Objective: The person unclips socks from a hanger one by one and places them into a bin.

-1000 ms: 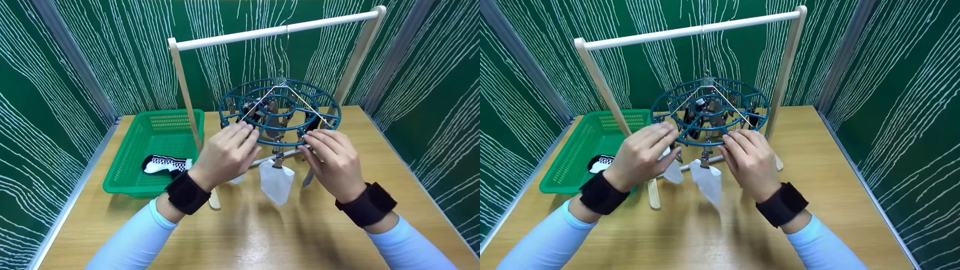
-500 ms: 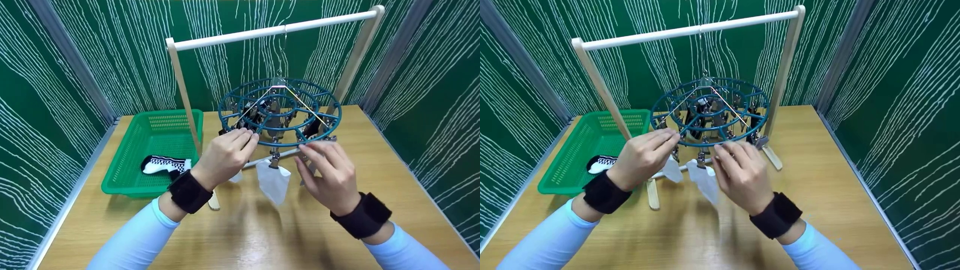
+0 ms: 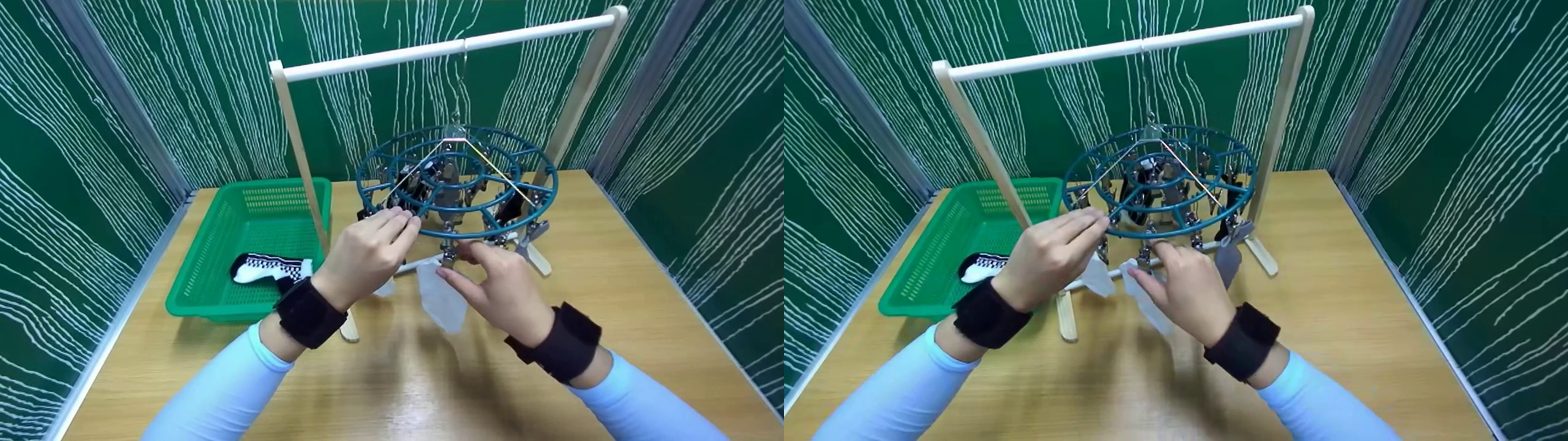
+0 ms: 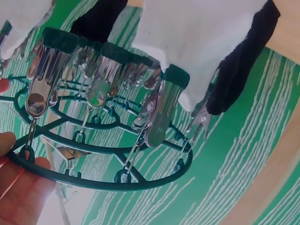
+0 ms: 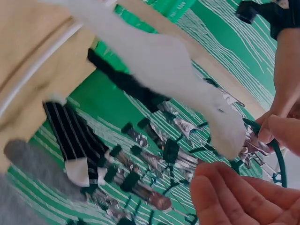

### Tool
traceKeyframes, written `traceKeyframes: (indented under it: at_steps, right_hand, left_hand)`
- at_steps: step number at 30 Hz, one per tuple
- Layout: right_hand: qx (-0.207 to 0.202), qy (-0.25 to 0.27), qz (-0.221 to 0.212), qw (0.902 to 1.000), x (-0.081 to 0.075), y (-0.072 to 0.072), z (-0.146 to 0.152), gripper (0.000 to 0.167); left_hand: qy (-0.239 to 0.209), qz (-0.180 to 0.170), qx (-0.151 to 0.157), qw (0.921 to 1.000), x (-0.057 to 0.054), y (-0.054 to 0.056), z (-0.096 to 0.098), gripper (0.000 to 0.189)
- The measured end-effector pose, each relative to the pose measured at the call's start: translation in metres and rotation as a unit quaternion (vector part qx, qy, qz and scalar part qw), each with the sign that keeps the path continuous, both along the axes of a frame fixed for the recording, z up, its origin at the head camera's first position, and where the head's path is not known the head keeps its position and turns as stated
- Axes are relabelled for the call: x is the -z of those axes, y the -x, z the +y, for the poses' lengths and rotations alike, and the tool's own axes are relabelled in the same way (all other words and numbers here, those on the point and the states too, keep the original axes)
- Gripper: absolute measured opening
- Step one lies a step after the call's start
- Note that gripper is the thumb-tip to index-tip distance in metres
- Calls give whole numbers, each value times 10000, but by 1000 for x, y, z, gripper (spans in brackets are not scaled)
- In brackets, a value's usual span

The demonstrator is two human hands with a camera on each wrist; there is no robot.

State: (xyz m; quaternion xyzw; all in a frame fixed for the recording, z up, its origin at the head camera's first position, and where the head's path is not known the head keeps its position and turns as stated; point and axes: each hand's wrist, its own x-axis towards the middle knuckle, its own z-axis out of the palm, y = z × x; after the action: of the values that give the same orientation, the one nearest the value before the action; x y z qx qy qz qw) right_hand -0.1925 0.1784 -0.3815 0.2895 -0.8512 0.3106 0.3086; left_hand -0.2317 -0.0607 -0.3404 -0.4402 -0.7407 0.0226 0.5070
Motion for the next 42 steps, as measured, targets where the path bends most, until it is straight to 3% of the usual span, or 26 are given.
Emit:
traceKeyframes:
  at_steps: [4,9,18,23,29,33,35,37,39,42]
  right_hand:
    - [-89,238,-725,9970,-7,5,-4,26]
    - [-297,462,-1236,9908,-15,8,-6,25]
    - [-479,472,-1254,9898,-19,11,-9,15]
    - [-459,629,-1218,9895,-19,13,-9,12]
    - [-469,667,-1049,9911,-18,14,-8,9]
    - [-487,656,-946,9922,-16,16,-7,10]
    - [-487,653,-949,9921,-15,16,-7,10]
    - [-494,644,-969,9920,-15,16,-6,10]
    - [-478,621,-1016,9917,-14,16,-6,11]
    - [-454,599,-1063,9915,-15,15,-5,12]
  left_hand:
    - [-100,-6,55,9999,1,1,-1,14]
    - [-311,-151,95,9994,2,0,-2,15]
    - [-965,-343,550,9932,17,-9,-6,27]
    - [-1167,-886,739,9864,32,-16,-7,25]
    - [-1321,-1681,837,9733,61,-18,-3,29]
    - [-1158,-2267,568,9654,78,-17,3,33]
    - [-989,-2677,274,9580,83,-17,5,39]
    - [-825,-3170,-35,9448,88,-17,7,46]
    - [-689,-3749,-317,9240,90,-16,9,54]
    - [-619,-4558,-588,8860,95,-13,13,65]
